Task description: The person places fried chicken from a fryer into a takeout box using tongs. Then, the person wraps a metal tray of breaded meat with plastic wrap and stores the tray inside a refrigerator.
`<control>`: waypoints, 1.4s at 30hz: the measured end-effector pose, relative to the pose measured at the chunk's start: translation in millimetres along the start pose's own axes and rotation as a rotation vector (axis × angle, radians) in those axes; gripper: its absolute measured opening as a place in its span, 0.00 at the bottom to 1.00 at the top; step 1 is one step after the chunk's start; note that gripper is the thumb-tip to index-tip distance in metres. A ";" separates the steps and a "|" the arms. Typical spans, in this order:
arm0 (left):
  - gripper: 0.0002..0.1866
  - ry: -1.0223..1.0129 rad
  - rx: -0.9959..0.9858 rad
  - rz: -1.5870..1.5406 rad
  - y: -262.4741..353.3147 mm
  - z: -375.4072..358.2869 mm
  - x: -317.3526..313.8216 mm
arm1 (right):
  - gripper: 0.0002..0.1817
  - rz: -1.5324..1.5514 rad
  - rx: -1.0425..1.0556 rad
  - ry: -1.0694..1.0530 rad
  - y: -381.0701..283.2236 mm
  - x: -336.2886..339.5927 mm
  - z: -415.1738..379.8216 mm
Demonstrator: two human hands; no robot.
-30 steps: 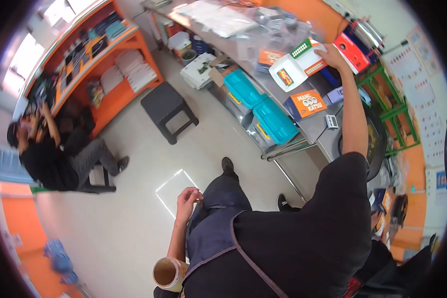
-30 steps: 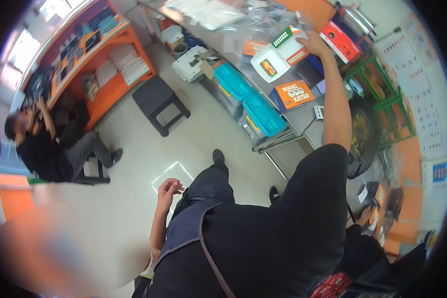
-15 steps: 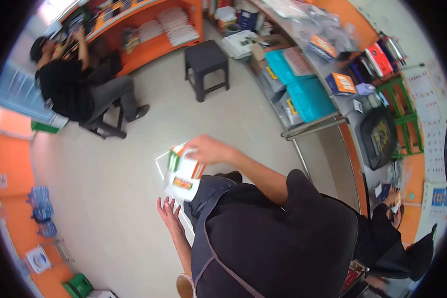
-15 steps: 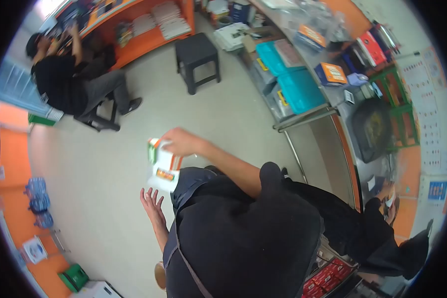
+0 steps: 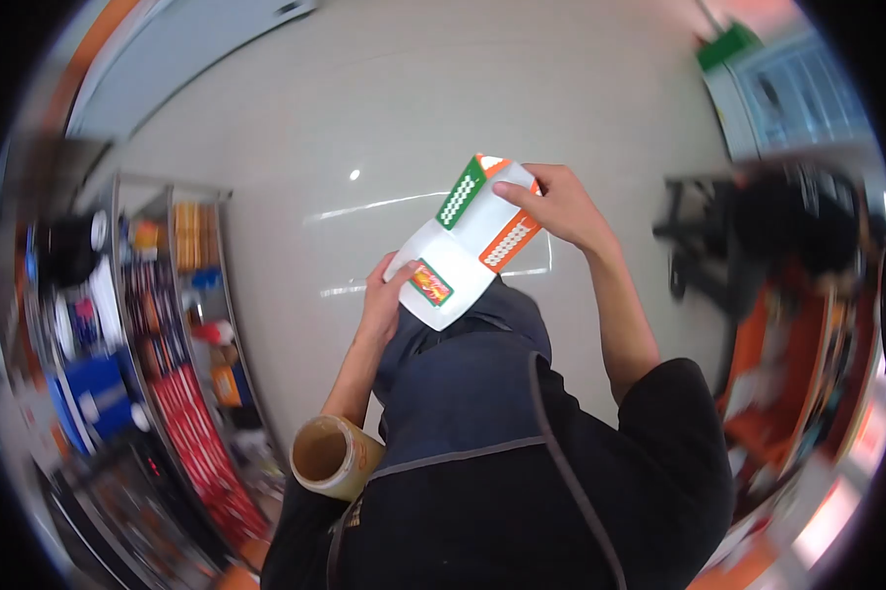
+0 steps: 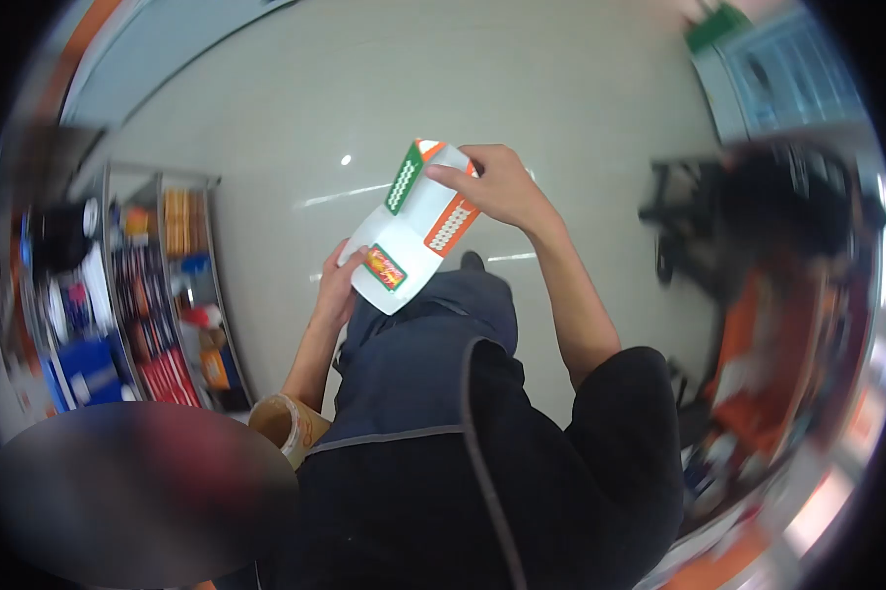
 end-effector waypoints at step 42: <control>0.39 0.535 -0.502 -0.578 775.6 342.1 453.6 | 0.15 0.427 0.176 -0.865 -330.3 -504.9 1023.4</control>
Point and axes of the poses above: each hand's wrist, its own z-axis towards the middle knuckle, its own x-axis out of the back of the hand, y = z × x, the point moved 1 cm from there along z, towards the middle knuckle, and after that the axes turned 12 degrees about x, right-handed, at the moved point
